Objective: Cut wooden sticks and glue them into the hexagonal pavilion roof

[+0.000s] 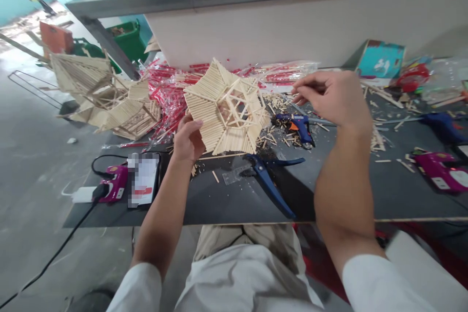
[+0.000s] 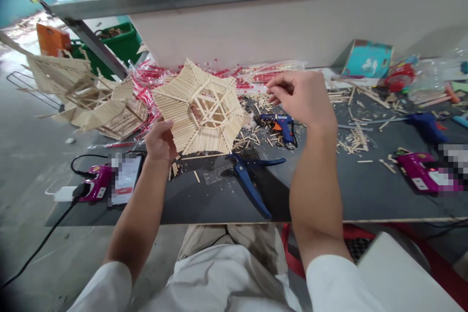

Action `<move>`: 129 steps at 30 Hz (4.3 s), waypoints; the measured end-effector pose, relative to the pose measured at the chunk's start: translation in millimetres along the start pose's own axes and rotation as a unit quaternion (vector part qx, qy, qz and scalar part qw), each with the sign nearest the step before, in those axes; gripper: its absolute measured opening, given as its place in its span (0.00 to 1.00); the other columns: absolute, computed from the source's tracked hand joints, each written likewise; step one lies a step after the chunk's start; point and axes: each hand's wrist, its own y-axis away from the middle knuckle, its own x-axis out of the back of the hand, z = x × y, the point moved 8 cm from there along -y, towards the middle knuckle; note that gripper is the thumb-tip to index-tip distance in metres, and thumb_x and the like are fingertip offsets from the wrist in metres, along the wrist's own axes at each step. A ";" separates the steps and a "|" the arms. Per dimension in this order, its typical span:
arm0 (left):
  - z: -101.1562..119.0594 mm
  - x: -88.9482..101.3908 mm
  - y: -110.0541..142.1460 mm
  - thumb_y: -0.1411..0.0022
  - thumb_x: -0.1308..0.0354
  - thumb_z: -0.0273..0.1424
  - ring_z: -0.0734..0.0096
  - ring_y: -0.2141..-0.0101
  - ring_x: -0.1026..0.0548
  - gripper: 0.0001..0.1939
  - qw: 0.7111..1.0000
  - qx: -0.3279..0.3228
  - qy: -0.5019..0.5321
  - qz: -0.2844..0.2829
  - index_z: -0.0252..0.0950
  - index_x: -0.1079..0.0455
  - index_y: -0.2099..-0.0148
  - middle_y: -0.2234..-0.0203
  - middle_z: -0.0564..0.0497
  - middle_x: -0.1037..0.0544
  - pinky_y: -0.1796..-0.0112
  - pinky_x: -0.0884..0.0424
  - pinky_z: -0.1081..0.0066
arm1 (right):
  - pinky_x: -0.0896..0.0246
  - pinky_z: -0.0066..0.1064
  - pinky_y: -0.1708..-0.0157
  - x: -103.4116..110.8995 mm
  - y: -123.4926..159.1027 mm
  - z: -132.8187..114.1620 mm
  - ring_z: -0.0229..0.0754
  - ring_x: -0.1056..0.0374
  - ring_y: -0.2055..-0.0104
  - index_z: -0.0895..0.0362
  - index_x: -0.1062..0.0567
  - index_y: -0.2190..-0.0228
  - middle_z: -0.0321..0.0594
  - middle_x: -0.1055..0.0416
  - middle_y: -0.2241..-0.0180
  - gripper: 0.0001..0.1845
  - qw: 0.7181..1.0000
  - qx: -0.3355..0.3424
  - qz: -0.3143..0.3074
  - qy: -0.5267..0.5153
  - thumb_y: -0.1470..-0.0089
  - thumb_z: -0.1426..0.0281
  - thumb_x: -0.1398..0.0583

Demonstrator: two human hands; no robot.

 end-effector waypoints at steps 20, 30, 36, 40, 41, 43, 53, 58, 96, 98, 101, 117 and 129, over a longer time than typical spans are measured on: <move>6.6 -7.8 -66.3 0.54 0.38 0.33 0.43 0.50 0.19 0.07 0.999 -0.016 -0.052 0.004 0.38 0.26 0.70 0.70 0.46 0.19 0.52 0.18 0.50 | 0.28 0.35 0.73 8.8 -8.8 26.4 0.40 0.24 0.74 0.55 0.20 0.64 0.41 0.18 0.68 0.07 0.998 -0.036 0.040 -0.010 0.39 0.64 0.36; -24.9 -8.2 -74.2 0.53 0.41 0.35 0.45 0.49 0.18 0.12 0.997 0.068 -0.010 -0.029 0.39 0.24 0.63 0.67 0.47 0.16 0.52 0.17 0.51 | 0.29 0.38 0.72 -2.1 -12.0 15.2 0.42 0.28 0.75 0.52 0.24 0.72 0.37 0.24 0.76 0.15 0.996 -0.034 0.083 0.020 0.45 0.58 0.28; -28.8 -15.5 -74.4 0.58 0.38 0.38 0.44 0.49 0.18 0.22 0.992 0.109 0.036 -0.052 0.41 0.20 0.57 0.62 0.45 0.14 0.52 0.17 0.50 | 0.27 0.36 0.68 -1.3 -5.5 -20.0 0.43 0.24 0.69 0.51 0.21 0.64 0.41 0.19 0.65 0.15 0.997 0.008 0.077 -0.029 0.37 0.52 0.35; -27.5 -16.0 -73.5 0.58 0.38 0.37 0.43 0.49 0.18 0.23 0.992 0.109 0.052 -0.035 0.39 0.21 0.57 0.61 0.44 0.14 0.52 0.18 0.51 | 0.28 0.37 0.66 -3.2 0.3 -46.1 0.43 0.25 0.67 0.51 0.20 0.64 0.40 0.19 0.63 0.10 0.996 0.035 0.078 -0.011 0.38 0.58 0.33; -27.2 -17.2 -72.8 0.58 0.39 0.37 0.43 0.49 0.18 0.22 0.992 0.110 0.058 -0.035 0.38 0.21 0.57 0.61 0.44 0.15 0.52 0.18 0.52 | 0.28 0.37 0.67 -5.9 1.4 -50.7 0.43 0.25 0.68 0.51 0.20 0.64 0.39 0.20 0.64 0.09 0.996 0.041 0.075 -0.010 0.39 0.60 0.32; -27.2 -20.0 -71.5 0.56 0.39 0.36 0.44 0.50 0.18 0.21 0.990 0.120 0.072 -0.032 0.37 0.22 0.58 0.62 0.44 0.15 0.52 0.18 0.54 | 0.29 0.37 0.67 -13.8 3.2 -58.5 0.42 0.27 0.69 0.51 0.20 0.64 0.38 0.21 0.65 0.06 0.996 0.054 0.065 -0.012 0.40 0.62 0.32; -26.1 -20.5 -77.3 0.46 0.43 0.34 0.48 0.50 0.19 0.14 0.981 0.190 0.045 0.021 0.36 0.22 0.58 0.64 0.44 0.17 0.53 0.19 0.54 | 0.31 0.37 0.65 -35.6 1.4 -67.0 0.42 0.29 0.67 0.50 0.23 0.66 0.38 0.24 0.66 0.09 0.991 0.090 0.098 0.014 0.35 0.60 0.36; -17.2 -23.8 -79.0 0.45 0.41 0.37 0.46 0.46 0.20 0.14 0.986 0.164 0.017 0.008 0.37 0.23 0.58 0.62 0.43 0.17 0.48 0.21 0.52 | 0.31 0.36 0.64 -33.3 -1.9 -49.8 0.43 0.26 0.65 0.50 0.21 0.63 0.38 0.23 0.68 0.15 0.992 0.060 0.108 0.005 0.31 0.54 0.41; -40.9 -24.5 -79.7 0.48 0.44 0.41 0.50 0.50 0.19 0.13 0.970 0.241 0.039 0.003 0.42 0.26 0.63 0.65 0.44 0.17 0.53 0.20 0.57 | 0.26 0.43 0.66 -14.3 -13.1 -21.0 0.48 0.25 0.70 0.48 0.21 0.75 0.38 0.19 0.72 0.13 0.976 0.014 0.218 0.010 0.49 0.58 0.26; -42.5 -22.7 -80.4 0.49 0.43 0.42 0.49 0.49 0.19 0.15 0.971 0.236 0.031 0.006 0.42 0.26 0.61 0.63 0.43 0.16 0.53 0.19 0.57 | 0.27 0.42 0.66 -12.6 -13.8 -17.9 0.46 0.27 0.71 0.49 0.22 0.75 0.38 0.21 0.74 0.16 0.975 0.003 0.221 0.018 0.48 0.53 0.27; -43.3 -21.1 -82.0 0.48 0.44 0.42 0.48 0.48 0.19 0.16 0.975 0.221 0.030 0.006 0.40 0.25 0.59 0.63 0.42 0.17 0.52 0.20 0.54 | 0.27 0.41 0.64 -17.2 -16.5 -11.3 0.45 0.27 0.70 0.50 0.20 0.71 0.38 0.20 0.72 0.16 0.983 -0.001 0.186 0.014 0.41 0.52 0.31; -29.8 -19.9 -81.7 0.47 0.43 0.40 0.46 0.44 0.22 0.24 0.985 0.157 0.046 0.058 0.41 0.22 0.48 0.58 0.44 0.16 0.50 0.19 0.55 | 0.32 0.38 0.68 -32.4 -24.7 32.5 0.40 0.30 0.72 0.50 0.22 0.73 0.37 0.22 0.73 0.13 0.980 -0.054 0.179 -0.069 0.50 0.59 0.26; -31.7 -5.8 -83.9 0.41 0.46 0.36 0.44 0.39 0.25 0.17 0.983 0.162 0.059 0.061 0.38 0.24 0.53 0.61 0.44 0.15 0.44 0.23 0.52 | 0.27 0.39 0.67 -91.2 -22.3 56.5 0.45 0.25 0.66 0.50 0.23 0.67 0.39 0.22 0.67 0.17 0.925 -0.230 -0.097 -0.285 0.43 0.50 0.32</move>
